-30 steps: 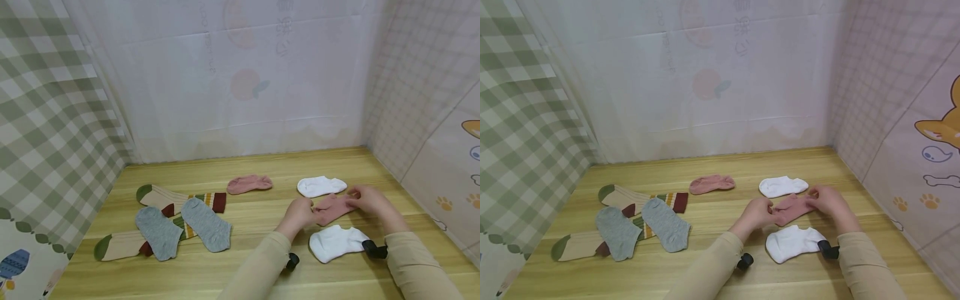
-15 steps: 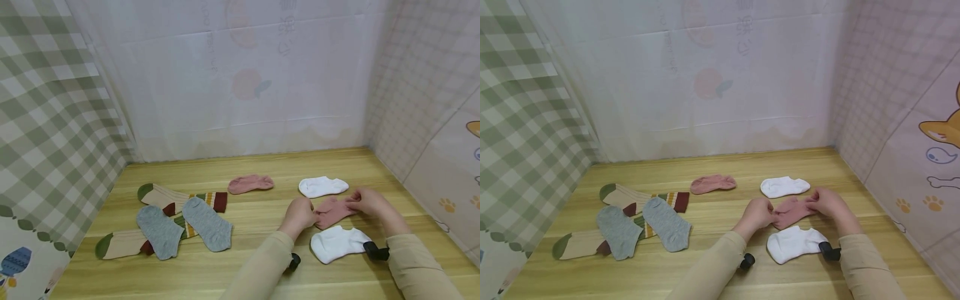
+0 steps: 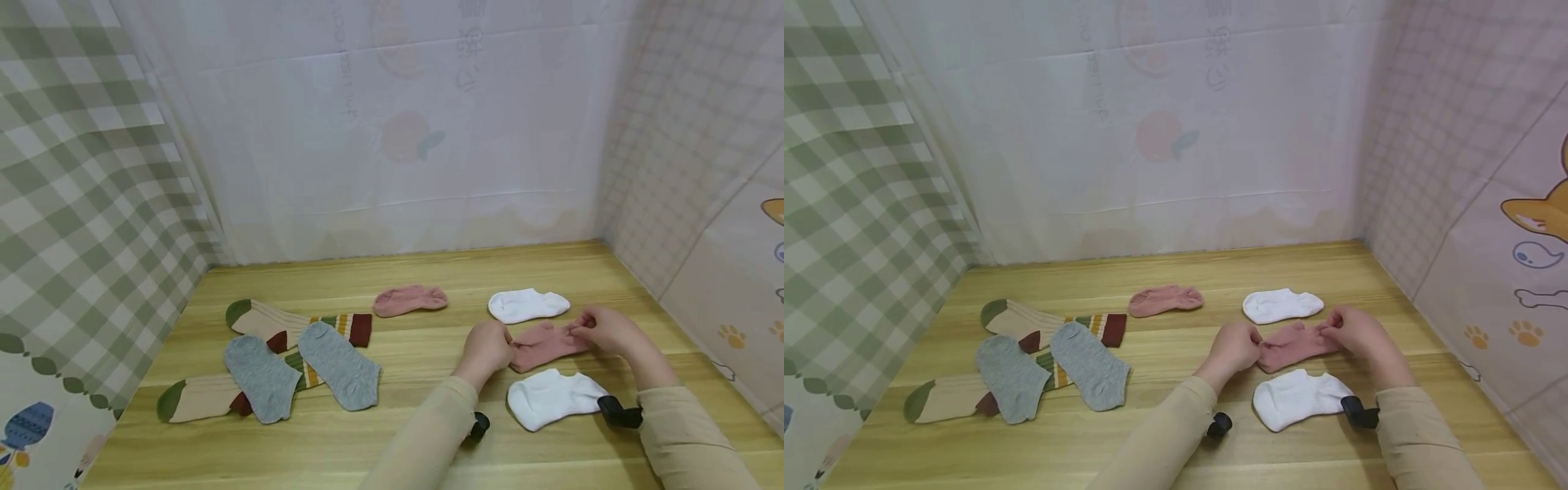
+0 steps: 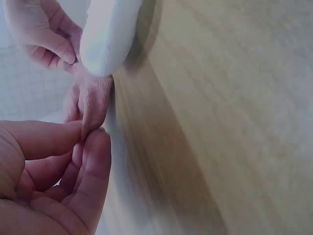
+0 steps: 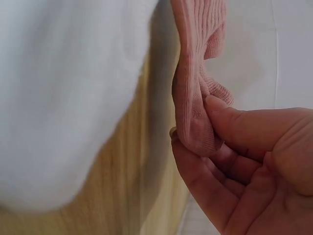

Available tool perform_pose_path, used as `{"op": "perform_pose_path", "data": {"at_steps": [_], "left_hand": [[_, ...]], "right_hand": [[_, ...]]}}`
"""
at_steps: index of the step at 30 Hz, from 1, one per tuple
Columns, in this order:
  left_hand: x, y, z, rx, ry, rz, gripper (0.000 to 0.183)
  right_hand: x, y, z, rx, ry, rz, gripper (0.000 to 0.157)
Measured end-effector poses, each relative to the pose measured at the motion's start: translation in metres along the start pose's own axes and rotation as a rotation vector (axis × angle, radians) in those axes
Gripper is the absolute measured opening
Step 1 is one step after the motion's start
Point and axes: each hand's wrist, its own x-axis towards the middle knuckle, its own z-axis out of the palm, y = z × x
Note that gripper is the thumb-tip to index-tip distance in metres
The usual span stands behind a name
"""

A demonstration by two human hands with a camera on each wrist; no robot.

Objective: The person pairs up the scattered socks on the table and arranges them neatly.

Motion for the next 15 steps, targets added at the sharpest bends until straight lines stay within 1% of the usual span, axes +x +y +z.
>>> {"op": "perform_pose_path", "data": {"at_steps": [4, 8, 15], "left_hand": [[0.0, -0.002, -0.004, -0.026, 0.026, -0.009, 0.012], [0.0, -0.006, -0.007, -0.068, 0.056, 0.0, 0.011], [0.001, -0.016, -0.014, -0.206, 0.148, 0.017, 0.011]], "right_hand": [[0.0, -0.002, -0.001, 0.012, 0.013, 0.0, 0.018], [0.0, -0.005, -0.003, 0.022, 0.03, -0.016, 0.017], [0.002, -0.016, -0.004, 0.043, 0.057, -0.026, 0.017]]}}
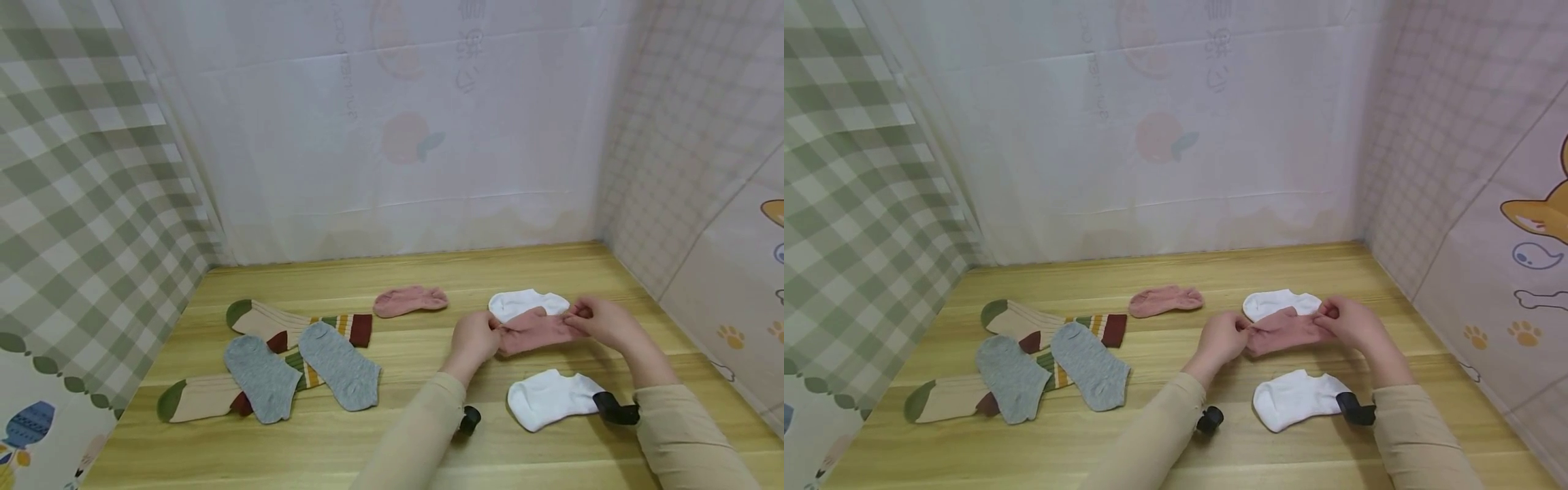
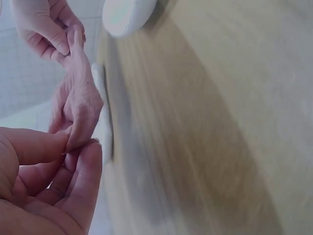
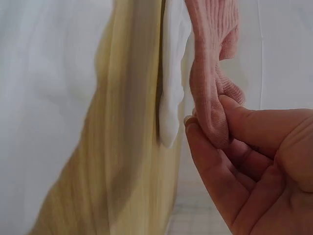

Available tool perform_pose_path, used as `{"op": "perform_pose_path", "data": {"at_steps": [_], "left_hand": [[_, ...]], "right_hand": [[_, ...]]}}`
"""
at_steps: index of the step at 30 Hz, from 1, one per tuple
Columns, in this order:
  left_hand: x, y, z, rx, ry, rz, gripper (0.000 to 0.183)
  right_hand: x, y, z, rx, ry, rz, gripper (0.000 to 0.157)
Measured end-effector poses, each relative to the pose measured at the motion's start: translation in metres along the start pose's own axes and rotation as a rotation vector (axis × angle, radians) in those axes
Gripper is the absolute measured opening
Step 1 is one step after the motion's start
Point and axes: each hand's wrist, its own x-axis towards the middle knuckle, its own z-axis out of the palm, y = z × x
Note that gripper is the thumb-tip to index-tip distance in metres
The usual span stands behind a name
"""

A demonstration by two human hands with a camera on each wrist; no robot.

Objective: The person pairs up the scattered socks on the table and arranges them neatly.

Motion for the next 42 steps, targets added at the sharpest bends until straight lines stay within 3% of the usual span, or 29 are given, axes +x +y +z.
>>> {"op": "perform_pose_path", "data": {"at_steps": [10, 18, 26, 34, 38, 42], "left_hand": [[0.006, -0.013, -0.016, -0.262, 0.151, -0.007, 0.008], [0.013, -0.025, -0.03, -0.321, 0.271, -0.012, 0.005], [0.018, -0.039, -0.047, -0.397, 0.308, -0.044, 0.005], [0.023, -0.056, -0.065, -0.393, 0.375, -0.058, 0.005], [0.025, -0.064, -0.074, -0.392, 0.399, -0.089, 0.005], [0.027, -0.071, -0.081, -0.326, 0.43, -0.143, 0.005]], "right_hand": [[0.009, -0.02, 0.005, 0.028, 0.125, -0.056, 0.015], [0.019, -0.038, 0.012, 0.047, 0.207, -0.073, 0.017], [0.031, -0.06, 0.02, 0.098, 0.197, -0.082, 0.017], [0.046, -0.08, 0.035, 0.135, 0.193, -0.081, 0.015], [0.056, -0.087, 0.044, 0.156, 0.2, -0.086, 0.014], [0.064, -0.094, 0.052, 0.178, 0.212, -0.098, 0.011]]}}
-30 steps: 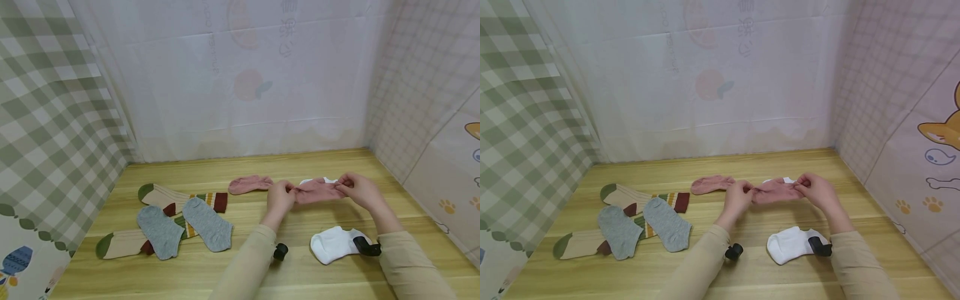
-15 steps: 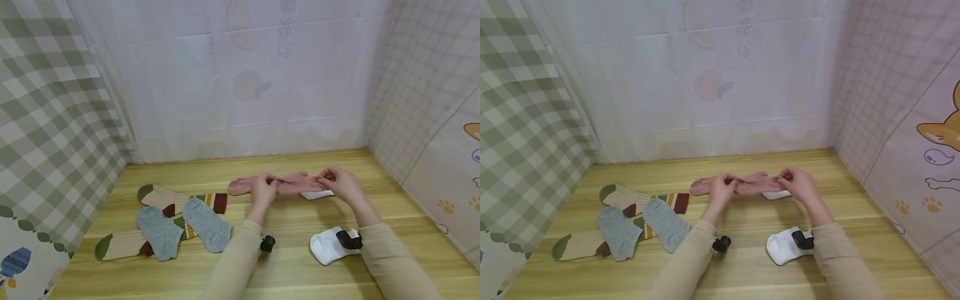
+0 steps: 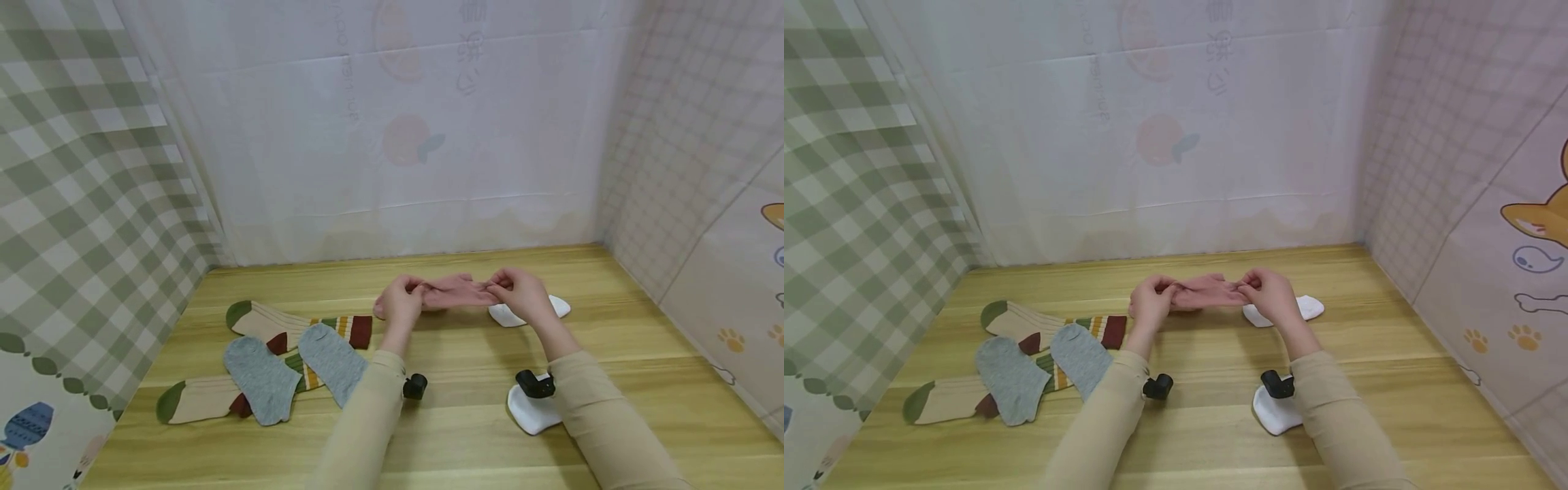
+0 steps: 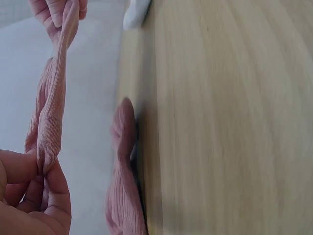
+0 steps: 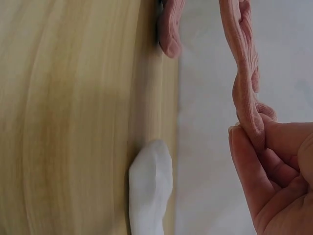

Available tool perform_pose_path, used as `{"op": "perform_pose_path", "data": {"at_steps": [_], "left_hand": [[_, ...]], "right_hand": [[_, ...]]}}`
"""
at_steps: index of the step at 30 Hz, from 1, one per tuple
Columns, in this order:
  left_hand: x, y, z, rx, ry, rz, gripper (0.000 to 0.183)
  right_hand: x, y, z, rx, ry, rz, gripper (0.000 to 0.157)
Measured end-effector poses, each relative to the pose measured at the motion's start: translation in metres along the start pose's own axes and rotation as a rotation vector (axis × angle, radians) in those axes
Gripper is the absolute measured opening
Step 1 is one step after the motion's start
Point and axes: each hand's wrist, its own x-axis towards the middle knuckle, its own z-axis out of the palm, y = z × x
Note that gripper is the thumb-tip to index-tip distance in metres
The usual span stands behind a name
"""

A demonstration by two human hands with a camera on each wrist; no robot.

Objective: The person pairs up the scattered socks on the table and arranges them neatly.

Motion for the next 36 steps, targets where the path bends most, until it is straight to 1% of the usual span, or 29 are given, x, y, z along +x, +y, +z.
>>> {"op": "perform_pose_path", "data": {"at_steps": [2, 4, 9, 11, 19, 26, 32, 36], "left_hand": [[0.002, -0.002, -0.004, 0.036, 0.01, -0.022, 0.005], [0.005, -0.004, -0.009, 0.034, 0.008, -0.023, 0.005], [0.013, -0.011, -0.019, -0.013, 0.012, 0.034, 0.004], [0.015, -0.013, -0.022, -0.006, 0.021, 0.033, 0.004], [0.023, -0.018, -0.034, 0.02, 0.029, -0.056, 0.007], [0.028, -0.025, -0.04, 0.072, 0.035, -0.073, 0.007], [0.03, -0.033, -0.041, 0.088, 0.055, -0.052, 0.005], [0.031, -0.037, -0.042, 0.098, 0.055, -0.07, 0.006]], "right_hand": [[0.003, -0.002, 0.004, 0.008, 0.006, -0.003, 0.011], [0.007, -0.003, 0.009, 0.017, 0.007, -0.003, 0.011], [0.013, -0.009, 0.018, 0.042, -0.009, 0.014, 0.014], [0.015, -0.012, 0.021, 0.048, -0.022, 0.022, 0.014], [0.023, -0.024, 0.038, 0.058, -0.045, 0.026, 0.014], [0.029, -0.028, 0.051, 0.07, -0.068, 0.037, 0.012], [0.032, -0.028, 0.063, 0.015, -0.09, 0.044, 0.013], [0.036, -0.028, 0.071, -0.007, -0.094, 0.041, 0.012]]}}
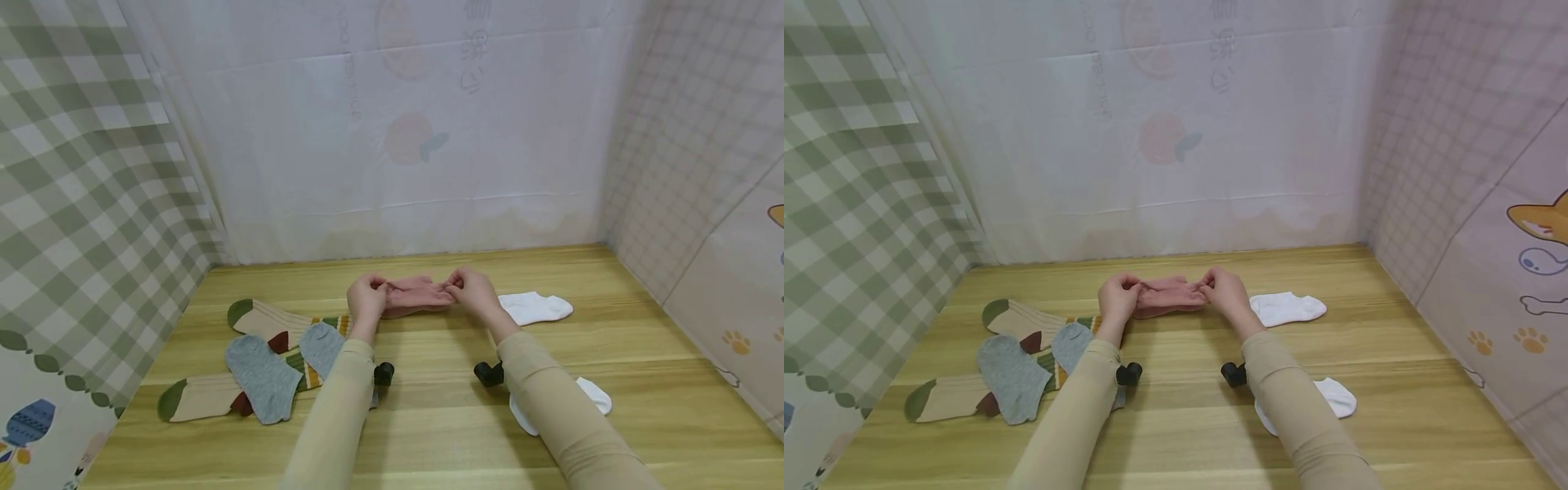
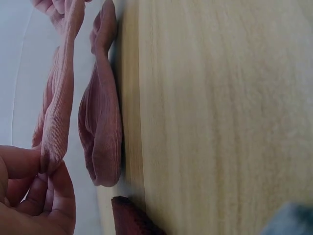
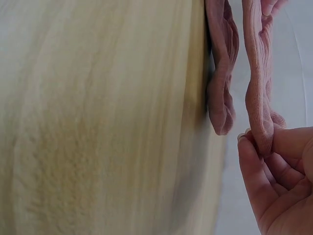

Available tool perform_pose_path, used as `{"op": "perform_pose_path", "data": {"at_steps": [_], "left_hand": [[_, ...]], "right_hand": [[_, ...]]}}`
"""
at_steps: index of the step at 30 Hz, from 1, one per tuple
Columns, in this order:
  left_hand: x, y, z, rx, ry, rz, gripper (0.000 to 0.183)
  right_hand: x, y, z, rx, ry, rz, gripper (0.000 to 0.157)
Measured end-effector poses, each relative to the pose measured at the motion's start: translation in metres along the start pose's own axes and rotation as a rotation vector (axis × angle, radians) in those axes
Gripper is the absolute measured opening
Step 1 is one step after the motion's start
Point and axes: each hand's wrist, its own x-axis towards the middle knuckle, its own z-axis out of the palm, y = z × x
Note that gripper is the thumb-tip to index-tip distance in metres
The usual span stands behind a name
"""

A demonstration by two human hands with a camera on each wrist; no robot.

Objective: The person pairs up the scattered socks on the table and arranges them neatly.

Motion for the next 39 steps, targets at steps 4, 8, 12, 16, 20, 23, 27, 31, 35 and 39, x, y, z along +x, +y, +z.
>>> {"op": "perform_pose_path", "data": {"at_steps": [4, 8, 12, 16, 20, 23, 27, 31, 35, 39], "left_hand": [[0.0, 0.0, -0.002, 0.012, -0.014, -0.029, 0.007], [0.0, 0.0, -0.003, 0.025, -0.027, -0.04, 0.007], [0.0, -0.001, -0.003, 0.037, -0.032, -0.053, 0.008], [-0.001, -0.003, -0.002, 0.057, -0.036, -0.062, 0.009], [-0.001, -0.004, -0.002, 0.091, -0.049, -0.058, 0.011], [-0.001, -0.005, -0.001, 0.123, -0.058, -0.053, 0.014], [-0.001, -0.005, -0.002, 0.153, -0.074, -0.046, 0.014], [-0.001, -0.004, -0.006, 0.184, -0.087, -0.027, 0.012], [-0.002, 0.0, -0.012, 0.241, -0.066, 0.042, 0.015], [-0.003, 0.006, -0.016, 0.351, -0.074, 0.175, 0.019]], "right_hand": [[0.004, -0.001, 0.004, -0.02, -0.013, 0.011, 0.012], [0.005, -0.002, 0.007, -0.028, -0.028, 0.036, 0.012], [0.005, -0.003, 0.008, -0.031, -0.034, 0.038, 0.011], [0.006, -0.003, 0.01, -0.048, -0.041, 0.032, 0.012], [0.007, -0.001, 0.011, -0.053, -0.05, 0.041, 0.011], [0.007, 0.0, 0.012, -0.059, -0.058, 0.049, 0.01], [0.007, 0.001, 0.011, -0.072, -0.068, 0.056, 0.011], [0.006, 0.0, 0.008, -0.074, -0.073, 0.056, 0.015], [0.003, -0.003, 0.001, -0.083, -0.062, 0.024, 0.02], [-0.001, -0.007, -0.006, -0.097, -0.054, -0.031, 0.023]]}}
